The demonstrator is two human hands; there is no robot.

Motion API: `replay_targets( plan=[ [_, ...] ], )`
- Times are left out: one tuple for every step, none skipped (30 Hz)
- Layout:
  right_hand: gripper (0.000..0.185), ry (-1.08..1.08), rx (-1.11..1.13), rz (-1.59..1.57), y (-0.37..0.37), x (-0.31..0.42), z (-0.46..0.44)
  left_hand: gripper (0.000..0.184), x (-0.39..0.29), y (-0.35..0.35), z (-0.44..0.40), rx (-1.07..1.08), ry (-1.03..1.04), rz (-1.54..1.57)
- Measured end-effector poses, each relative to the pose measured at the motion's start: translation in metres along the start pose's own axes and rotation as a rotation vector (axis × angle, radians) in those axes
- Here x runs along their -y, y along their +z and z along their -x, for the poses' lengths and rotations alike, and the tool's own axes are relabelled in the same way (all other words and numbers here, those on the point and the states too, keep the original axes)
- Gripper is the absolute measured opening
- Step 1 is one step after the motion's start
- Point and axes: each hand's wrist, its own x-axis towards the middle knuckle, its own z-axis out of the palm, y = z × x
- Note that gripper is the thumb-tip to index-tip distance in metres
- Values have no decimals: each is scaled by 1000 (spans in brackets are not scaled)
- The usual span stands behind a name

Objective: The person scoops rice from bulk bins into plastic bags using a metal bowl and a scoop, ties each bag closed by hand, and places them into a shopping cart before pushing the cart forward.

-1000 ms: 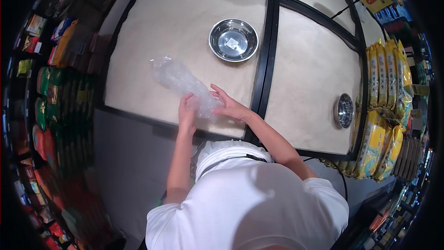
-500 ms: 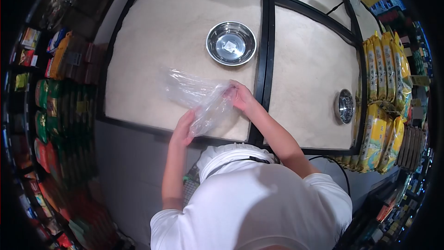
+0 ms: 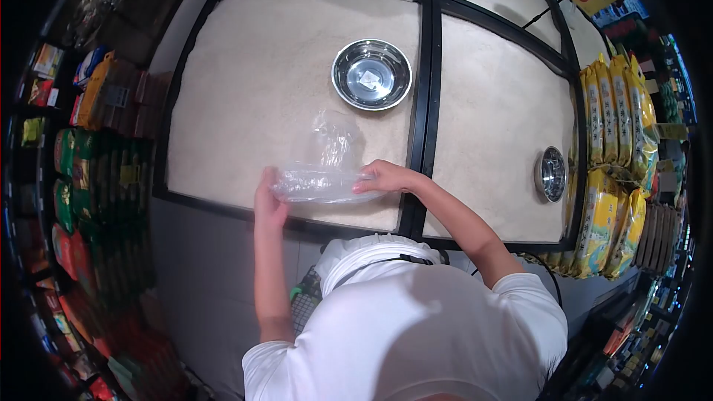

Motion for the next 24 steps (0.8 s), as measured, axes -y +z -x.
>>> replay_targets(
  plan=[
    [32,13,-34,-30,1,-2,-4,32,-1,24,8,-154,135,-225],
    [31,60,-59,-64,-1,6,-4,33,-2,48,18,-308,270,-450],
    [31,106,-84,-98,-5,20,-2,37,-4,68,31,-315,509,-727],
    [31,153,-107,-132,-8,28,-3,42,-6,86,46,-316,749,-1003],
    [31,114,-88,-145,-9,29,-7,48,-6,99,56,-309,991,-1279],
    [30,76,-67,-159,-10,29,-10,44,-5,105,61,-238,1082,-1330],
    [30,40,-45,-171,-9,28,-12,39,-5,112,65,-151,1147,-1496],
    [30,44,-32,-169,-6,29,-15,33,-5,119,68,-61,1210,-1660],
    [30,46,-20,-167,-4,31,-19,28,-4,124,67,37,1270,-1823],
    [30,47,-9,-165,-2,33,-24,16,-2,128,63,30,1157,-1870],
    [30,-40,-10,-193,3,34,-28,18,2,123,54,-41,1109,-1799],
    [30,-127,-12,-221,10,34,-31,21,8,115,41,-107,1061,-1726],
    [31,-214,-17,-249,12,36,-32,25,9,113,35,-170,1013,-1652],
    [31,-182,-28,-239,9,39,-32,30,8,110,31,-160,885,-1488],
    [31,-149,-38,-230,7,46,-30,35,5,109,30,-150,757,-1323],
    [32,-115,-47,-221,6,49,-29,40,3,106,29,-142,628,-1159],
    [32,-135,-93,-306,7,46,-32,44,2,99,27,-95,508,-1072],
    [32,-156,-139,-389,7,43,-35,48,4,91,27,-51,392,-982],
    [33,-177,-185,-470,6,41,-38,52,5,85,27,-7,277,-890],
    [33,-188,-208,-520,3,39,-39,52,7,79,28,4,282,-864],
    [33,-197,-230,-571,0,44,-38,53,7,77,31,14,285,-838],
    [33,-207,-252,-623,-2,46,-39,54,7,76,34,23,288,-813],
    [33,-208,-276,-679,-4,46,-41,54,4,74,37,69,271,-791],
    [34,-209,-301,-736,-6,46,-45,54,0,72,40,117,254,-767]
  ],
)
